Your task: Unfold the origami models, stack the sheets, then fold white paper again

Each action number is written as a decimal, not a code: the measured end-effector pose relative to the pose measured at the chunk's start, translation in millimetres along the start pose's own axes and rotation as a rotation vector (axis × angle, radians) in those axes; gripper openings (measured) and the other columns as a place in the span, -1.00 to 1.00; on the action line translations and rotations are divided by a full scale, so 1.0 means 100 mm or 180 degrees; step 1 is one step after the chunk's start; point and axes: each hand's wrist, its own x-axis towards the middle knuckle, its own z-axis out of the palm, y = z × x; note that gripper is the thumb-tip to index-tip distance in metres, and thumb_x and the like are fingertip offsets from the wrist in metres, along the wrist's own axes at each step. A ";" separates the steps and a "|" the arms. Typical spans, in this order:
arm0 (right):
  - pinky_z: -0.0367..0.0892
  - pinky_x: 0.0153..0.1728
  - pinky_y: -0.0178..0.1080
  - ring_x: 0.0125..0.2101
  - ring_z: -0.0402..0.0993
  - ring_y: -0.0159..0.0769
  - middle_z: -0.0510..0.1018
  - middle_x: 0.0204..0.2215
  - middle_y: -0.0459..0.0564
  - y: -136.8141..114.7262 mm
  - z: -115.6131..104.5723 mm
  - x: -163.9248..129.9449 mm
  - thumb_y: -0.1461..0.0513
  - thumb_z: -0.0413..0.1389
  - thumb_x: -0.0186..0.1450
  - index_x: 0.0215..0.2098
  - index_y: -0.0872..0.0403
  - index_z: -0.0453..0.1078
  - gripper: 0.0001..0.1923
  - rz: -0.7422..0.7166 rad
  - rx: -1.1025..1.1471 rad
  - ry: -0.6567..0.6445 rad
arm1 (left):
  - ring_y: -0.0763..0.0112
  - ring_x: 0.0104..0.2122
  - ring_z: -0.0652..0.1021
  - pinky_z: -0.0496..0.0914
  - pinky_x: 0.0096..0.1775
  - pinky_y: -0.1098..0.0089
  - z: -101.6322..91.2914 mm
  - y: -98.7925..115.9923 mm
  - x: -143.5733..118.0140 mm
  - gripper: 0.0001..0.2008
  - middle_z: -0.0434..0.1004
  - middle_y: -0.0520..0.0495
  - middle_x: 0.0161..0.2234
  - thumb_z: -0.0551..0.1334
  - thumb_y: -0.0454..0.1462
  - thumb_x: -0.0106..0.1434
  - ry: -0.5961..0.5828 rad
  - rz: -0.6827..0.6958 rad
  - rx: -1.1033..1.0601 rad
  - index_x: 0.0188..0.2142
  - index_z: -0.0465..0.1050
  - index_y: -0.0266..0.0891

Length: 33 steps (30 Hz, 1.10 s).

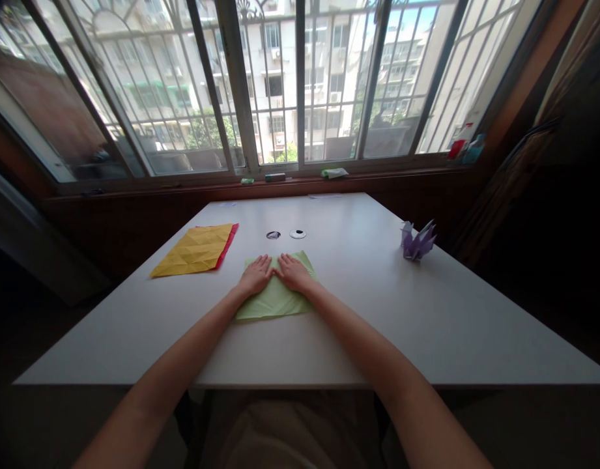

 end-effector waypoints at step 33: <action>0.23 -0.09 -0.25 -0.13 0.36 -0.23 0.48 -0.20 0.10 -0.16 -0.14 -0.51 0.36 -0.15 0.24 -0.21 0.17 0.35 -0.74 0.0103 -0.0086 0.0645 | 0.22 -0.14 0.44 0.31 -0.10 0.27 -0.16 0.51 -0.32 -0.74 0.45 -0.23 -0.21 -0.03 -0.28 0.25 0.0606 0.0467 0.0025 -0.22 0.37 -0.36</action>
